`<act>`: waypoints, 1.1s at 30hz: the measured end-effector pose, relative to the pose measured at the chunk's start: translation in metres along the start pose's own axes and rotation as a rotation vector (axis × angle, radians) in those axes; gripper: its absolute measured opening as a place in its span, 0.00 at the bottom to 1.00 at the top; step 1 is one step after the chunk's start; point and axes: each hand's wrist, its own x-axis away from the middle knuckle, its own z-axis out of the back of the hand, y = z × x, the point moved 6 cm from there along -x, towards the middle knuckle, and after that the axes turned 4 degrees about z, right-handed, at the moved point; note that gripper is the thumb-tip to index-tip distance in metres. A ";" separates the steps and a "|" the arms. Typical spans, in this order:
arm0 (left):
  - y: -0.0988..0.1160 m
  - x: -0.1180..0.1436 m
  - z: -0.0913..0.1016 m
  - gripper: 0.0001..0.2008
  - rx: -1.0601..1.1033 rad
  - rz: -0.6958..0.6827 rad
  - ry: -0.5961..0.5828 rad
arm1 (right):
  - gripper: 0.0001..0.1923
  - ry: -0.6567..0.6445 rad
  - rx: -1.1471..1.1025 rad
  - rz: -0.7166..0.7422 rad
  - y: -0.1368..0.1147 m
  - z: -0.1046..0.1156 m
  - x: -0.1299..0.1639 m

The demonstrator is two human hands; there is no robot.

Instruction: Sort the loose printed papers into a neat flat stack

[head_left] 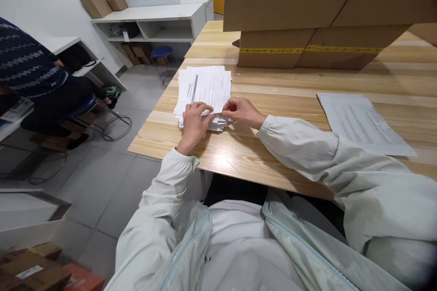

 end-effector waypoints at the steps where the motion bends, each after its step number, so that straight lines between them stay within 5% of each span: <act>1: -0.003 -0.002 0.001 0.04 0.049 0.022 0.037 | 0.09 0.005 0.002 -0.004 -0.001 0.000 -0.001; 5: -0.002 0.002 0.017 0.08 0.154 0.046 0.291 | 0.17 0.090 -0.087 -0.043 -0.014 0.011 0.000; 8: 0.035 0.035 0.033 0.10 0.111 -0.185 0.428 | 0.29 0.028 -0.388 -0.168 -0.028 0.017 0.019; 12: 0.078 0.089 0.031 0.10 0.204 -0.382 0.169 | 0.28 -0.048 -0.531 -0.141 -0.045 0.032 0.071; 14: 0.074 0.103 0.033 0.12 0.336 -0.250 0.123 | 0.25 0.037 -0.500 -0.116 -0.040 0.045 0.104; 17: 0.051 0.108 0.025 0.34 0.639 0.092 0.091 | 0.22 0.091 -0.558 -0.148 -0.019 0.050 0.151; 22: 0.063 0.125 -0.034 0.55 1.115 0.442 -0.363 | 0.21 0.076 -0.656 -0.221 0.012 0.033 0.203; 27: 0.082 0.134 -0.050 0.59 1.124 0.482 -0.298 | 0.24 0.302 -0.506 -0.159 0.017 0.044 0.221; 33: 0.091 0.133 -0.054 0.55 1.143 0.468 -0.278 | 0.27 0.311 -0.485 -0.098 0.022 0.053 0.231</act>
